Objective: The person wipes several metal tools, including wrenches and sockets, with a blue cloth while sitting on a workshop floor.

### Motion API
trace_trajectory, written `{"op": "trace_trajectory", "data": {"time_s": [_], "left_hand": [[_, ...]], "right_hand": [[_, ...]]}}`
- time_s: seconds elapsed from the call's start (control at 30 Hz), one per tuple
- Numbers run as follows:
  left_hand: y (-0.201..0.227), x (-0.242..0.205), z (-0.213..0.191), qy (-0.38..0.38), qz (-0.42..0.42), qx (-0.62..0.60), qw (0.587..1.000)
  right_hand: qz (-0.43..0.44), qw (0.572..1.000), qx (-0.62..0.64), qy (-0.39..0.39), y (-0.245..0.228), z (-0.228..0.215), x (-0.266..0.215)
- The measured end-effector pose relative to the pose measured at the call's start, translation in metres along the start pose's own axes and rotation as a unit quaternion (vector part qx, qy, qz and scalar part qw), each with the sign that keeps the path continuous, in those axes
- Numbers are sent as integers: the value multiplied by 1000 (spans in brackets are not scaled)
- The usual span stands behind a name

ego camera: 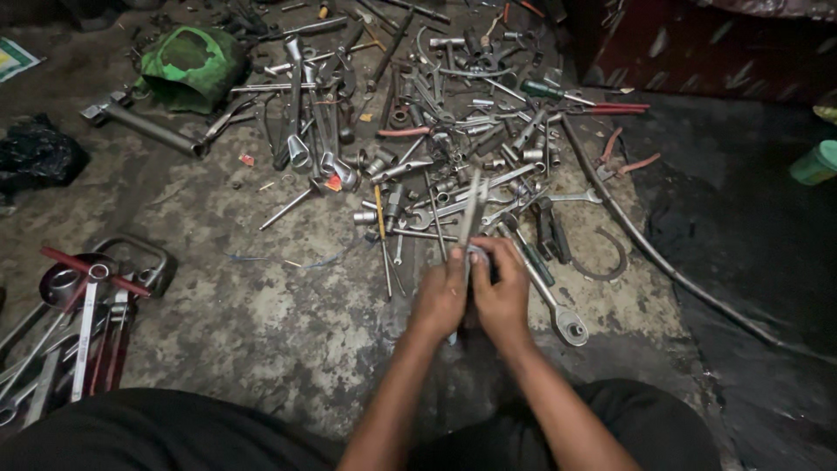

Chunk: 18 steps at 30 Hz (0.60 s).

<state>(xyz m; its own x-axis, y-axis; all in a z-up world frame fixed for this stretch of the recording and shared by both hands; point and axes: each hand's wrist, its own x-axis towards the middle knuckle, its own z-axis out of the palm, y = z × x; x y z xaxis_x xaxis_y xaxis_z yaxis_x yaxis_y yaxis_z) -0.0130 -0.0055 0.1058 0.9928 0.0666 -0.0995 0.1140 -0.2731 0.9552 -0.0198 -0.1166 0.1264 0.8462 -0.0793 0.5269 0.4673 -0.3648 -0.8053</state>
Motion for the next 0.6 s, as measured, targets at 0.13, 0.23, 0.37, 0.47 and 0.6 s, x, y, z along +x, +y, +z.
{"op": "trace_trajectory", "data": {"time_s": [0.13,0.23,0.37,0.47,0.6], "left_hand": [[-9,-1,0,-6,45,53,998],[-20,4,-4,5,83,118,990],[-24,1,-9,18,124,102,987],[-14,-7,-16,35,133,66,988],[7,-14,-25,18,114,79,990]], "right_hand": [[110,987,115,34,31,3,-2],[151,982,111,-21,57,3,-8],[173,972,156,-36,82,8,-9],[137,968,205,-55,88,9,-5],[220,929,289,-65,87,7,-2]]}}
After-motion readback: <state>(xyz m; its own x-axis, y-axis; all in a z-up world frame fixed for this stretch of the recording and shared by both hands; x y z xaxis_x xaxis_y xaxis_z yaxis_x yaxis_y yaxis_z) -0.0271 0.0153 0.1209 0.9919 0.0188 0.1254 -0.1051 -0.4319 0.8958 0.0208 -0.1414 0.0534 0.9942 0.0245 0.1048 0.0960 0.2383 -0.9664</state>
